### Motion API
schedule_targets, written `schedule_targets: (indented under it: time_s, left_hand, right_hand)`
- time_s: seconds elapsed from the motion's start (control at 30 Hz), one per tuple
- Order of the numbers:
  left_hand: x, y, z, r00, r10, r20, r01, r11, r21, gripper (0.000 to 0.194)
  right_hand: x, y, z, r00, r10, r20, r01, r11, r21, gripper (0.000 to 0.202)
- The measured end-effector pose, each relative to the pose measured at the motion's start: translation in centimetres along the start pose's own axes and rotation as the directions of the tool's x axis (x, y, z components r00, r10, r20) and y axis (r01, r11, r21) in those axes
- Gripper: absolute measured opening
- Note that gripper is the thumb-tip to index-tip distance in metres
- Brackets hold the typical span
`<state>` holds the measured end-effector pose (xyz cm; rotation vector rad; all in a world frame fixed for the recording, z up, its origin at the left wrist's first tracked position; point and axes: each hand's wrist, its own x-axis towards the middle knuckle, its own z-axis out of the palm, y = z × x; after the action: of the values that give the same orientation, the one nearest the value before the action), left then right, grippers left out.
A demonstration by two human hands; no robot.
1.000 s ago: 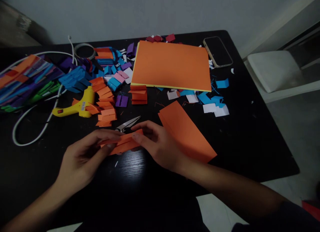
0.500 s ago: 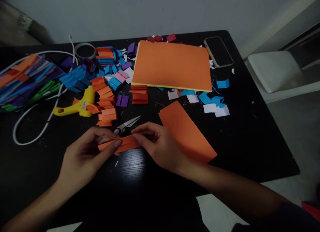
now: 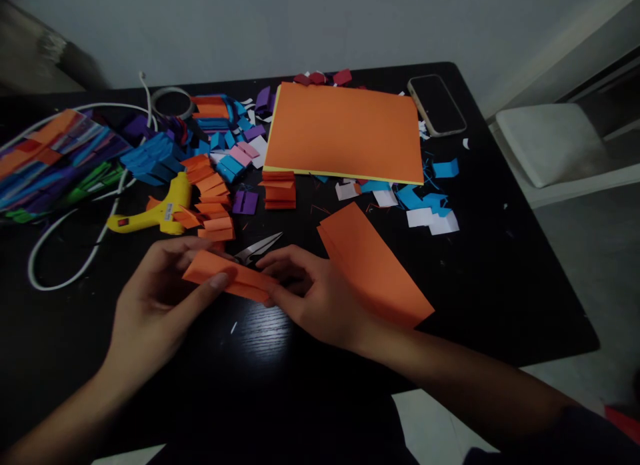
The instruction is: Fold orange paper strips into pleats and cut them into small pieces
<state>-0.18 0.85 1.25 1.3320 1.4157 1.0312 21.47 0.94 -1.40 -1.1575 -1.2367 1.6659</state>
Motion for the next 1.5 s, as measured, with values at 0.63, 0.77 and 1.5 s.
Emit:
schedule_targets:
  time_s: [0.63, 0.77, 1.5]
  left_hand:
    - [-0.2, -0.5, 0.2, 0.952, -0.105, 0.288, 0.112, 0.994, -0.01, 0.011]
    - [-0.2, -0.5, 0.3, 0.957, -0.095, 0.276, 0.101, 0.995, -0.01, 0.009]
    - [-0.4, -1.0, 0.0, 0.95, 0.11, 0.292, -0.161, 0.975, 0.156, 0.004]
  right_hand:
    - [0.1, 0.3, -0.1, 0.976, -0.217, -0.017, 0.21, 0.96, -0.185, 0.015]
    - [0.1, 0.4, -0.1, 0.965, -0.26, -0.009, 0.251, 0.938, -0.24, 0.013]
    - [-0.1, 0.2, -0.3, 0.934, -0.355, 0.031, 0.341, 0.865, -0.368, 0.012]
